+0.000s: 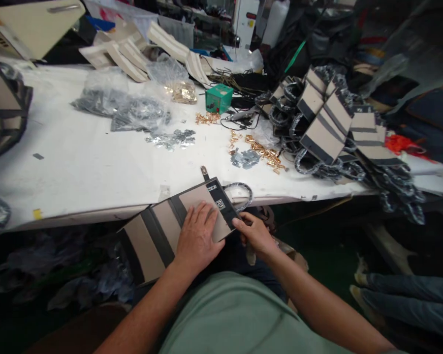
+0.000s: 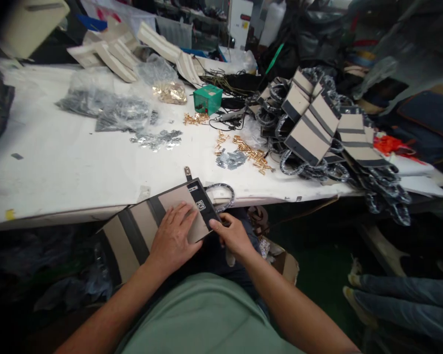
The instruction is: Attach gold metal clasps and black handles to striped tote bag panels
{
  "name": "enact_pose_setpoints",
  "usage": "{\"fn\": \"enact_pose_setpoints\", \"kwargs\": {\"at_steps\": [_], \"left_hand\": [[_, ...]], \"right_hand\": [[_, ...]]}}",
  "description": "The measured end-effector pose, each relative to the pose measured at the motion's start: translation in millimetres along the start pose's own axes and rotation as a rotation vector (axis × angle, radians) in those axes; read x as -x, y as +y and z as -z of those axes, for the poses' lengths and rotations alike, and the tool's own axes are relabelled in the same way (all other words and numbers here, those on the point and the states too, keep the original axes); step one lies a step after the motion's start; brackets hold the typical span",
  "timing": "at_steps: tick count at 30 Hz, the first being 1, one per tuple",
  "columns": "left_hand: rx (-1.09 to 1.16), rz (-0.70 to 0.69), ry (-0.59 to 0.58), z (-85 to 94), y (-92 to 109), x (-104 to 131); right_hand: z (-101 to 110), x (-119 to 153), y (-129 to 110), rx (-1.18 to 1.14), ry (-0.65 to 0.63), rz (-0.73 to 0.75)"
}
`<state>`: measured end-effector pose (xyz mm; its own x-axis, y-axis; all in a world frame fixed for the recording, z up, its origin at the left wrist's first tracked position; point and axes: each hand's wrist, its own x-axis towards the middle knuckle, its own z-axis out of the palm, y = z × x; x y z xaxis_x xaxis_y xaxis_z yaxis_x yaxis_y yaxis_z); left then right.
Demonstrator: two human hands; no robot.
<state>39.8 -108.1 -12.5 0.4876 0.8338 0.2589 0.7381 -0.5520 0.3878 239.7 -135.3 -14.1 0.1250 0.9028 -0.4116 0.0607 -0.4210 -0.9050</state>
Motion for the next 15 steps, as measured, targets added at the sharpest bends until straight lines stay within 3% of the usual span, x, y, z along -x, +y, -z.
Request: {"fn": "enact_pose_setpoints", "kwargs": {"at_steps": [3,6,9,11,15], "left_hand": [[-0.02,-0.047,0.038,8.8,0.3,3.9],[-0.051,-0.12,0.181,41.0,2.1,1.7],[-0.131,-0.215,0.358,93.7,7.7,-14.7],[-0.158,-0.305,0.408,134.2,14.2,-32.9],[-0.138,-0.399,0.432,212.2,33.2,-72.1]], "right_hand": [[-15.6,3.8,-3.3,-0.062,0.071,0.115],[-16.8,19.1,-24.2,0.0,0.11,0.393],[-3.7,35.3,-54.6,0.052,-0.039,0.65],[11.8,43.5,-82.6,0.085,-0.152,0.759],[55.2,65.2,-165.9,0.252,-0.314,0.933]]}}
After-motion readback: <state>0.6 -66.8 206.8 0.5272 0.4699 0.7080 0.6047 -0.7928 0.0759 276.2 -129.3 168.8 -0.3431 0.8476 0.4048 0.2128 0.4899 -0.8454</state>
